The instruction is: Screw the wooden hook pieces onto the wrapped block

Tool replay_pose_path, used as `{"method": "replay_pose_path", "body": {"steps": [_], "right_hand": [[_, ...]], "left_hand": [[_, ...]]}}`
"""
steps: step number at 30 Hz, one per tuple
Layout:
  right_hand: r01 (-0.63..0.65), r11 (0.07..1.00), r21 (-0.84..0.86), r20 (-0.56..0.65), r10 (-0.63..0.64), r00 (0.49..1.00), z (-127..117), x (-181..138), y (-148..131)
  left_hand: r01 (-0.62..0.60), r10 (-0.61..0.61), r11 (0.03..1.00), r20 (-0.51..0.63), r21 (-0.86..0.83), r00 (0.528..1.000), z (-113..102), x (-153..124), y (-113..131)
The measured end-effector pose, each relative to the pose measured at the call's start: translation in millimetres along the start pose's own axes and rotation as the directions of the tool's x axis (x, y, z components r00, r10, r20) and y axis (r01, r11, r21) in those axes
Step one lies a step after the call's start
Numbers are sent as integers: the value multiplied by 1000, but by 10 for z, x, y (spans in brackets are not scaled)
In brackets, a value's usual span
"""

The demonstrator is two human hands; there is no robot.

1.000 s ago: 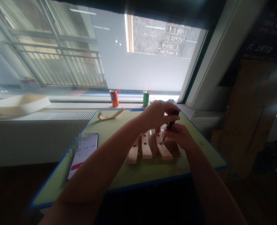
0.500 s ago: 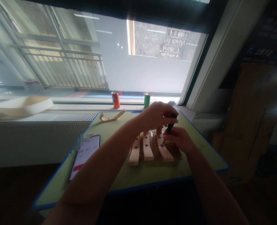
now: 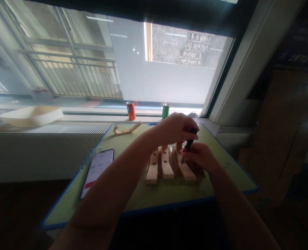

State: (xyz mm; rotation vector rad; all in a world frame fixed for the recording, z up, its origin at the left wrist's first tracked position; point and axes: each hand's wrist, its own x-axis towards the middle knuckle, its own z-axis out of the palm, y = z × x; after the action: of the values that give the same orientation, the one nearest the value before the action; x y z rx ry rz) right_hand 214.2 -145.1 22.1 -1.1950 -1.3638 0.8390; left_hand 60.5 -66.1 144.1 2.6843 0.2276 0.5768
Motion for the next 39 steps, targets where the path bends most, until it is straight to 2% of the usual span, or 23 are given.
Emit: {"method": "replay_pose_path", "body": {"steps": [7,17,25,31,34,39], "right_hand": [[13,999,51,91,-17,996,-25,-15,-37],[47,998,36,117,-51,992,-47,-24,-80],[-19,998,56,95,13,995,-26,-25,-87],[-28,998,58,84,23,996,-32,-28,-54],[-24,997,75,92,17,996,-36,-27,-46],[-19,997,77,110,11,994,-39,-26,-66]], "left_hand": [[-21,21,1000,-7,-10,1000,-15,-17,-60],[-14,15,1000,55,-14,998,-88,-54,-67],[4,2,995,-55,101,999,-11,-47,-48],[71,-54,985,-110,154,992,25,-48,4],[49,-39,989,-73,139,997,6,-51,1],[-62,62,998,97,-11,993,-92,-90,-21]]}}
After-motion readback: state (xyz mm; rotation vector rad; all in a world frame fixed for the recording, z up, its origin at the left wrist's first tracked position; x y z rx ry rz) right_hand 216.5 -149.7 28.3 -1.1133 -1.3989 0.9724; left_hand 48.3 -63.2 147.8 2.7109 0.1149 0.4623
